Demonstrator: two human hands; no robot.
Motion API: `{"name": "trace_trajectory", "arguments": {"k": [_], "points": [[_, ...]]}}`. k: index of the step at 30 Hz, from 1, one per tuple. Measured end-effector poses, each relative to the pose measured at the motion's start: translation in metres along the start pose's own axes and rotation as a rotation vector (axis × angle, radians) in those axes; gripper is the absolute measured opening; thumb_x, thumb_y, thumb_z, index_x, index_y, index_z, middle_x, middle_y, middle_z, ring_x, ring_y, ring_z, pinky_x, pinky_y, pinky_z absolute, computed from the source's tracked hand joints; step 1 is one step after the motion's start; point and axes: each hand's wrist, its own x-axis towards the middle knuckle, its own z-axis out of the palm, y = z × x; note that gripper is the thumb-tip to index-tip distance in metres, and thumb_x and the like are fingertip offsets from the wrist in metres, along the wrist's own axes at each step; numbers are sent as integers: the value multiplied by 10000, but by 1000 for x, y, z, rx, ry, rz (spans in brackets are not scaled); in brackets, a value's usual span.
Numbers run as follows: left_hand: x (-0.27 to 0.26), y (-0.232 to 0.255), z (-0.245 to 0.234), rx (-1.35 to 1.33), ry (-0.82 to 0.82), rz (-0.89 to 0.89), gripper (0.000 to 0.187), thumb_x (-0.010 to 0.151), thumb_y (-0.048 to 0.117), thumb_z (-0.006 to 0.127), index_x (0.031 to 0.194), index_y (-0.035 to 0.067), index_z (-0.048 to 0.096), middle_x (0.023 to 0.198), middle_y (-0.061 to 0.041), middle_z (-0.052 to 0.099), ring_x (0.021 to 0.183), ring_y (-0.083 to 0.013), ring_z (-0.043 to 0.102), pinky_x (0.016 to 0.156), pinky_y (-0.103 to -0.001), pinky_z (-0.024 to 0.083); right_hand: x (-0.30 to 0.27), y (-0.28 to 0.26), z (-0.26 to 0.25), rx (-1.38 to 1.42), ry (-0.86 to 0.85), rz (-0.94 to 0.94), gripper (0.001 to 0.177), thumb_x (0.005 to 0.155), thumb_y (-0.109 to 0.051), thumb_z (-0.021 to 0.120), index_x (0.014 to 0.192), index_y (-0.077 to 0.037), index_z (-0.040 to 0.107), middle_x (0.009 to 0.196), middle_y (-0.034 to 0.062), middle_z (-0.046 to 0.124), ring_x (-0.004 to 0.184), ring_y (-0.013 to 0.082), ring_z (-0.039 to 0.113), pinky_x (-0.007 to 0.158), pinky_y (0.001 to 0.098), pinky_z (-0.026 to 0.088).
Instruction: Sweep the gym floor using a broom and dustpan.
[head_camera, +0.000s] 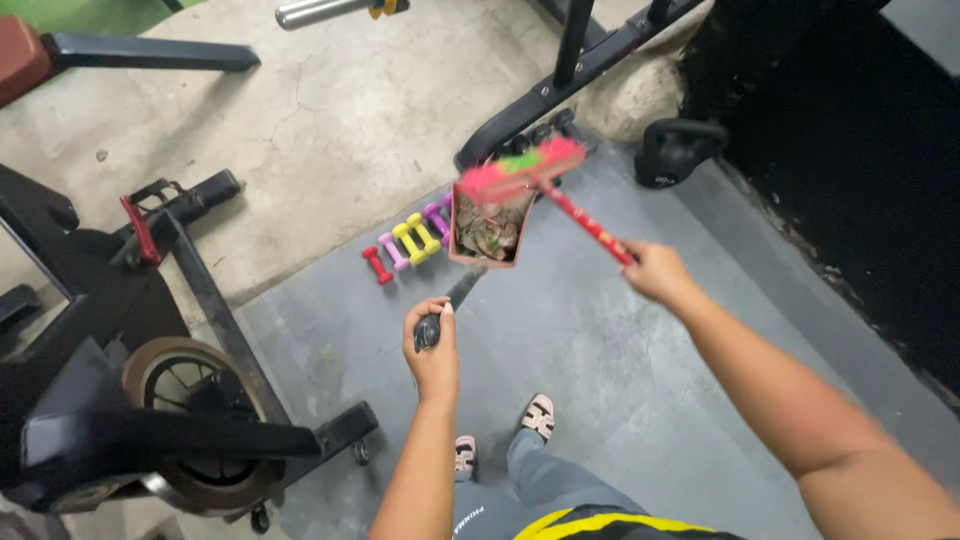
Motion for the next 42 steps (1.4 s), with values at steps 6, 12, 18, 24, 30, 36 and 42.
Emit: {"name": "trace_trajectory", "arguments": {"k": [6, 12, 18, 24, 30, 36, 42], "points": [[5, -3, 2, -15, -4, -1, 108, 954, 40, 687, 965, 57, 581, 1097, -72, 687, 1032, -147, 621, 952, -298, 501, 44, -5, -32, -8, 147, -82, 474, 787, -241, 734, 1252, -148, 719, 1078, 199, 727, 979, 412, 688, 856, 491, 541], [12, 0, 4, -22, 4, -2, 113, 947, 38, 682, 974, 61, 575, 1099, -67, 682, 1018, -138, 612, 928, -287, 505, 96, -12, -2, 30, 186, -56, 413, 791, -195, 690, 1192, -118, 748, 1056, 217, 730, 985, 418, 690, 874, 481, 549], [20, 6, 6, 8, 16, -3, 90, 955, 37, 678, 952, 52, 590, 1109, -78, 708, 1037, -146, 635, 953, -288, 505, 107, -25, 44, 69, 205, -115, 406, 795, -189, 680, 1190, -114, 745, 1033, 240, 716, 970, 429, 686, 870, 493, 546], [31, 4, 6, -47, 80, 5, 96, 940, 48, 685, 957, 61, 591, 1091, -68, 706, 1020, -140, 637, 935, -290, 508, 75, -63, 42, -16, 66, -109, 409, 806, -147, 628, 1198, -155, 744, 1029, 228, 721, 968, 434, 680, 876, 509, 538], [47, -4, -1, 11, 165, 27, 100, 948, 38, 701, 947, 59, 604, 1064, -70, 709, 1013, -144, 651, 939, -301, 520, 69, -86, 30, 6, 21, -193, 460, 820, -175, 666, 1278, -161, 701, 1058, 225, 718, 984, 423, 680, 860, 499, 543], [81, -23, -31, -16, 270, 59, 117, 938, 29, 709, 943, 69, 599, 1057, -65, 710, 1023, -153, 658, 940, -304, 532, 97, -134, 16, 162, 22, -317, 510, 784, -156, 732, 1293, -156, 696, 1056, 179, 753, 899, 329, 731, 797, 419, 565], [143, -30, -69, -35, 326, 60, 121, 942, 24, 702, 949, 72, 591, 1058, -62, 698, 1008, -141, 635, 914, -297, 516, 141, -211, 9, 413, -134, -152, 665, 825, -108, 733, 1459, -84, 533, 826, 92, 708, 578, 161, 606, 524, 330, 503]]}}
